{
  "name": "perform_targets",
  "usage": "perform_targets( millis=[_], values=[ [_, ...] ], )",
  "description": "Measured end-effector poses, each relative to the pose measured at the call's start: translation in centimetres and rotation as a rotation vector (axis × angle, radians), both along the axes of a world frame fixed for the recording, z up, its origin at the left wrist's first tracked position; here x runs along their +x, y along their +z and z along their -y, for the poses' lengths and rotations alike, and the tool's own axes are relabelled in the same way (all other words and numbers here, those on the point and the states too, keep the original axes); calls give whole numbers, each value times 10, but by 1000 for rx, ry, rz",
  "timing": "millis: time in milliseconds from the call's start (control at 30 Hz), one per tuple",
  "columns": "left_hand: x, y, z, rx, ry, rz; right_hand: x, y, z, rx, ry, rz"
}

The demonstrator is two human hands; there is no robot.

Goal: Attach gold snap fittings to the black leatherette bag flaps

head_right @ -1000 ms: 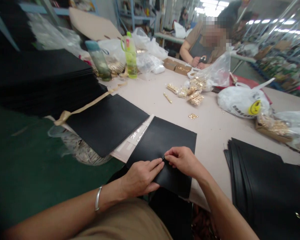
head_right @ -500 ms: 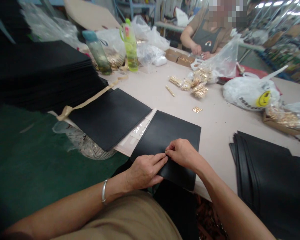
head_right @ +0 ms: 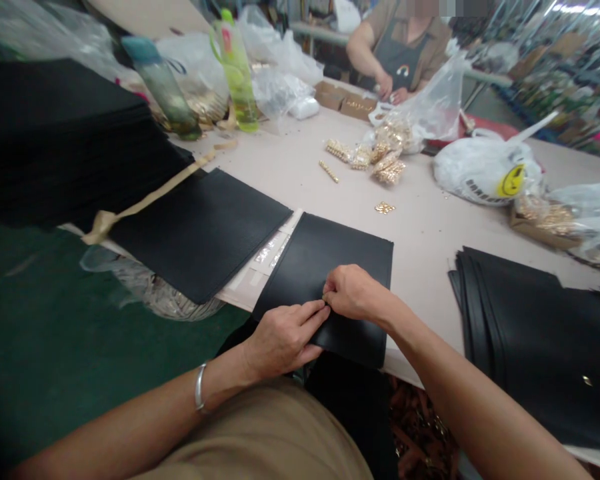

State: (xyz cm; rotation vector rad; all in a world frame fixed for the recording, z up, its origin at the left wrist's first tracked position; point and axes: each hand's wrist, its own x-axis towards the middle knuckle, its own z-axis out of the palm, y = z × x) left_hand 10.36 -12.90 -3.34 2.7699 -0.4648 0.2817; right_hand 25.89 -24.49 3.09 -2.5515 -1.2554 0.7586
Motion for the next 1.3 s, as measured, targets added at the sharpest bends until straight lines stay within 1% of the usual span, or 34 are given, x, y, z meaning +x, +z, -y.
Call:
perform_targets(
  millis=[33, 67, 167, 233, 333, 467, 533, 633, 733, 900, 1033, 1200, 1300],
  values=[
    [0, 0, 0, -2, -5, 4, -1, -1, 3, 37, 21, 30],
    [0, 0, 0, -3, -10, 5, -2, -3, 7, 62, 13, 39],
    [0, 2, -1, 3, -13, 6, -3, -7, 15, 82, -41, 29],
    [0, 3, -1, 9, -12, 1, -4, -10, 18, 108, -34, 22],
    [0, 4, 0, 9, -16, -2, -6, -13, 21, 162, 25, 38],
    [-1, 2, 0, 3, -16, 3, -11, -15, 24, 194, 115, 134],
    [-1, 2, -1, 3, -20, 5, -12, -15, 26, 194, 89, 126],
    [-1, 2, -1, -3, -26, 12, -12, -13, 26, 180, -12, 60],
    [-1, 2, -1, 2, -23, 11, -11, -12, 24, 151, -69, 38],
    [-2, 0, 0, 7, -14, 1, -11, -9, 21, 98, -109, 28],
    [-1, 0, 0, -8, -14, -1, -10, -9, 22, 93, -141, -10],
    [-1, 2, -1, -12, -16, -10, -8, -10, 23, 104, -125, -47],
    [-1, 2, -1, -18, -18, -16, -5, -12, 22, 85, -145, -81]
  ],
)
